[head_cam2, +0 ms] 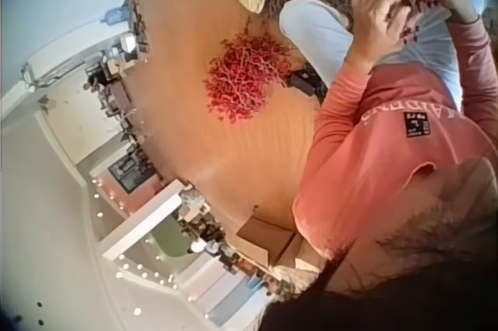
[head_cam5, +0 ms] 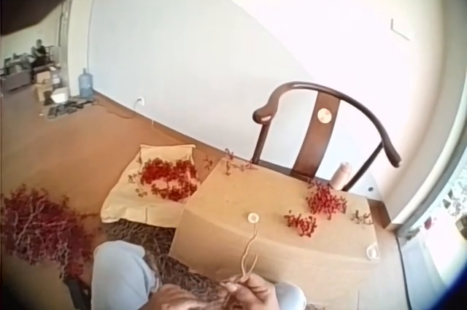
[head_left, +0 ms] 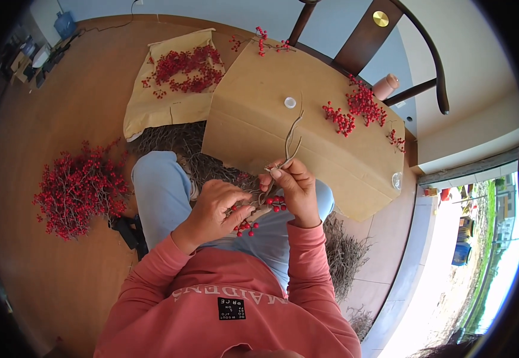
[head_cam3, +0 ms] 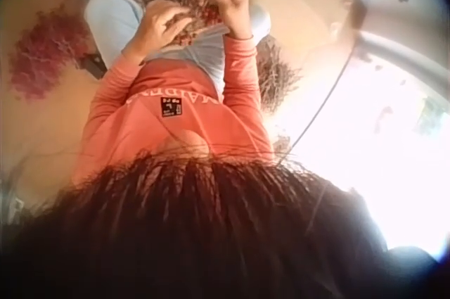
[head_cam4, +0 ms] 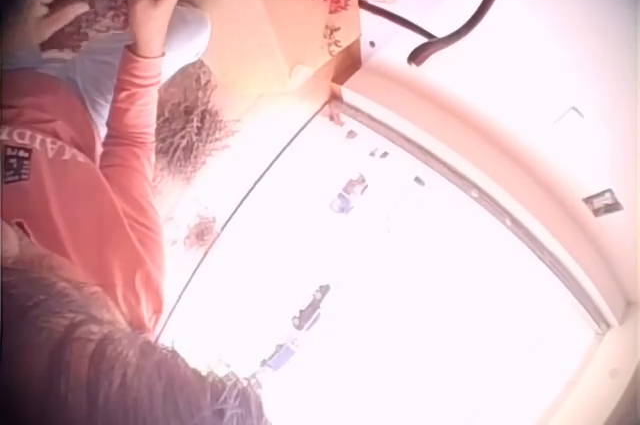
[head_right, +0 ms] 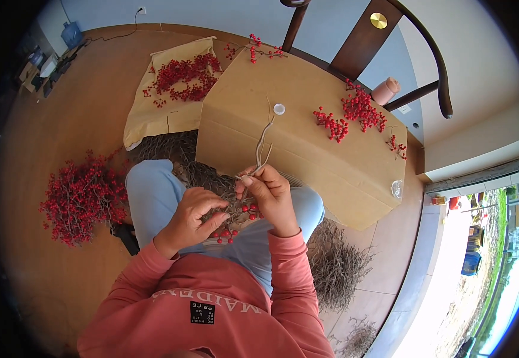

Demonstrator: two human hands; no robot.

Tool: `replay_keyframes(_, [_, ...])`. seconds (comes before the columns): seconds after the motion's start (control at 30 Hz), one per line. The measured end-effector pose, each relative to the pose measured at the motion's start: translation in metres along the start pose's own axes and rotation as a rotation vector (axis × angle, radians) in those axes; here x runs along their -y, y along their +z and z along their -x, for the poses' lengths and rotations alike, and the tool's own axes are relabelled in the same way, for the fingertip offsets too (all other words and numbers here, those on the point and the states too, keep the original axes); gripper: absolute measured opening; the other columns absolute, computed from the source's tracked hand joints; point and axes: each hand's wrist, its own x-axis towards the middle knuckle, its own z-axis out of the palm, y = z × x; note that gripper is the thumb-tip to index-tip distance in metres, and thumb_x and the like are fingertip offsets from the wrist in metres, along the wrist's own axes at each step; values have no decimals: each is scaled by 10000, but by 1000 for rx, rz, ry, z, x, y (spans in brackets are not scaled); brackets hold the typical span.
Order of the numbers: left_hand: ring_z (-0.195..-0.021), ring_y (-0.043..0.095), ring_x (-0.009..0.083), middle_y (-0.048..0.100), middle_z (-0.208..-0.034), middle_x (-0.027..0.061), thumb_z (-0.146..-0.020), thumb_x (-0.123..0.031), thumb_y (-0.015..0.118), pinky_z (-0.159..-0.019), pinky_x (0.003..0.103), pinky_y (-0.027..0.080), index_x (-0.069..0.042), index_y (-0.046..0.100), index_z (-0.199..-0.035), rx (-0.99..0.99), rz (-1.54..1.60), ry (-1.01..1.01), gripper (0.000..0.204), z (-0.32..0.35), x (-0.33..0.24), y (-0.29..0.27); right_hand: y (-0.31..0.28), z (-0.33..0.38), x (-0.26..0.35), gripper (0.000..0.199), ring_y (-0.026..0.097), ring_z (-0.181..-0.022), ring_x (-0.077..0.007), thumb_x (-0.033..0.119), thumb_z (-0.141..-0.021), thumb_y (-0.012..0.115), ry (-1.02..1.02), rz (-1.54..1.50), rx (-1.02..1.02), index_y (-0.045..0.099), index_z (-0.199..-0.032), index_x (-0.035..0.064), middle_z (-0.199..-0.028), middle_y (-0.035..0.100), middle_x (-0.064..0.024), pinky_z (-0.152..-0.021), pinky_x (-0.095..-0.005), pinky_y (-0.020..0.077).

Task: Assembling decorative branches by attaching red berries to a wooden stem using thread.

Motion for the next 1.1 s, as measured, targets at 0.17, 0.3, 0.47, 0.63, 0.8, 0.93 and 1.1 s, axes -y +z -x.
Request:
replay_keyframes(0.17, [-737, 569, 201, 648, -822, 25, -765, -90, 694, -793, 318, 399, -67, 637, -892, -43, 15, -36, 141, -4, 29, -1, -35, -19, 1, 92, 563, -591, -132, 13, -865, 568, 26, 345, -149, 576, -957, 13, -685, 597, -49, -576, -241, 444])
replay_keyframes(0.3, [-759, 568, 210, 651, -860, 33, -766, -79, 686, -797, 323, 402, -57, 636, -924, -2, -3, -55, 167, -24, 51, 12, -89, -53, -2, 92, 554, -514, -188, 65, -843, 604, -27, 748, -288, 576, -925, 34, -612, 585, -84, -483, -303, 427])
replay_keyframes(0.47, [-853, 568, 210, 620, -940, 35, -791, -140, 664, -829, 336, 370, -76, 610, -983, -28, -191, -1, 209, -76, 94, 37, -110, -121, 2, 146, 614, -586, -283, 51, -823, 585, -93, 1290, -264, 553, -961, 18, -739, 635, -144, -541, -374, 474])
replay_keyframes(0.63, [-1045, 497, 227, 541, -1119, 66, -773, -249, 678, -881, 447, 320, -87, 568, -1068, -26, -335, -23, 354, -155, 139, 81, -130, -175, -26, 195, 632, -669, -383, 88, -819, 592, -89, 1454, -274, 525, -991, 26, -747, 651, -174, -595, -451, 482])
replay_keyframes(0.8, [-1187, 410, 302, 491, -1201, 108, -721, -305, 716, -948, 573, 268, -92, 572, -1064, -24, -456, -39, 429, -197, 167, 121, -141, -205, -43, 225, 626, -693, -429, 105, -806, 583, 82, 1571, -200, 500, -1000, 25, -745, 649, -198, -609, -484, 482])
replay_keyframes(0.93, [-1207, 403, 313, 497, -1207, 98, -723, -313, 713, -974, 606, 242, -106, 580, -1069, 34, -431, -109, 425, -207, 180, 135, -145, -210, -47, 216, 614, -658, -457, 119, -791, 553, 57, 1628, -134, 470, -965, 23, -700, 628, -234, -567, -504, 481])
replay_keyframes(1.1, [-1228, 394, 319, 499, -1214, 88, -721, -322, 713, -974, 623, 235, -120, 585, -1075, 54, -416, -157, 427, -207, 183, 143, -153, -206, -43, 168, 614, -597, -373, 54, -819, 561, -6, 1419, -145, 506, -974, 19, -706, 633, -199, -566, -411, 503])
